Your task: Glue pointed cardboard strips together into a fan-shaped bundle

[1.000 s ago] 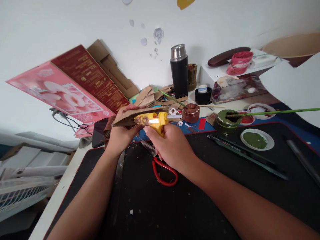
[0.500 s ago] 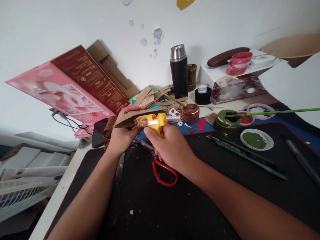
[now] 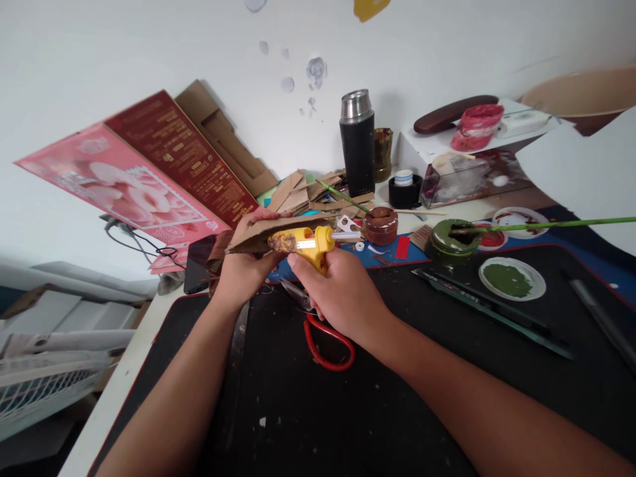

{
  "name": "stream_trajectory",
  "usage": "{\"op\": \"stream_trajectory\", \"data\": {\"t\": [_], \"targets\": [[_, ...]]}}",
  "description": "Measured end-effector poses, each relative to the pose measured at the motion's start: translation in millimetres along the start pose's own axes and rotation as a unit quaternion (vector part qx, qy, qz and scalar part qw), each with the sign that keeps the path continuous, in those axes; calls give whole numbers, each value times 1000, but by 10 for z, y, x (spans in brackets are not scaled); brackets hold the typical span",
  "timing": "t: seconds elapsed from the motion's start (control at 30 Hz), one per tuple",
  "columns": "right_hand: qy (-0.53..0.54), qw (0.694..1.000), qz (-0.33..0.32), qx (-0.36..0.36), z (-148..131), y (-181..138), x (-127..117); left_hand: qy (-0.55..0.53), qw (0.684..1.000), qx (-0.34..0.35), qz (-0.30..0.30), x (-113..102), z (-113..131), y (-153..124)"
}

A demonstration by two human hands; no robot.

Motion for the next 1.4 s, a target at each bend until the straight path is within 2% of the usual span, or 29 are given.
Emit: {"op": "stream_trajectory", "data": {"t": [0.63, 0.93, 1.4], "targets": [[12, 1000, -1, -4, -15, -7, 4, -5, 1000, 15, -8, 45, 5, -5], [25, 1000, -10, -12, -23, -9, 21, 5, 1000, 0, -15, 30, -35, -11], [28, 999, -12, -20, -21, -10, 35, 6, 1000, -6, 3, 15, -80, -15]]}}
Point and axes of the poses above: each hand's wrist, its own y-axis towards the middle knuckle, its own x-axis out of the palm, z = x × y, the point moved 5 cm from there along y, towards the middle knuckle, and after that the axes turned 14 degrees about -y, right-handed, at the moved point
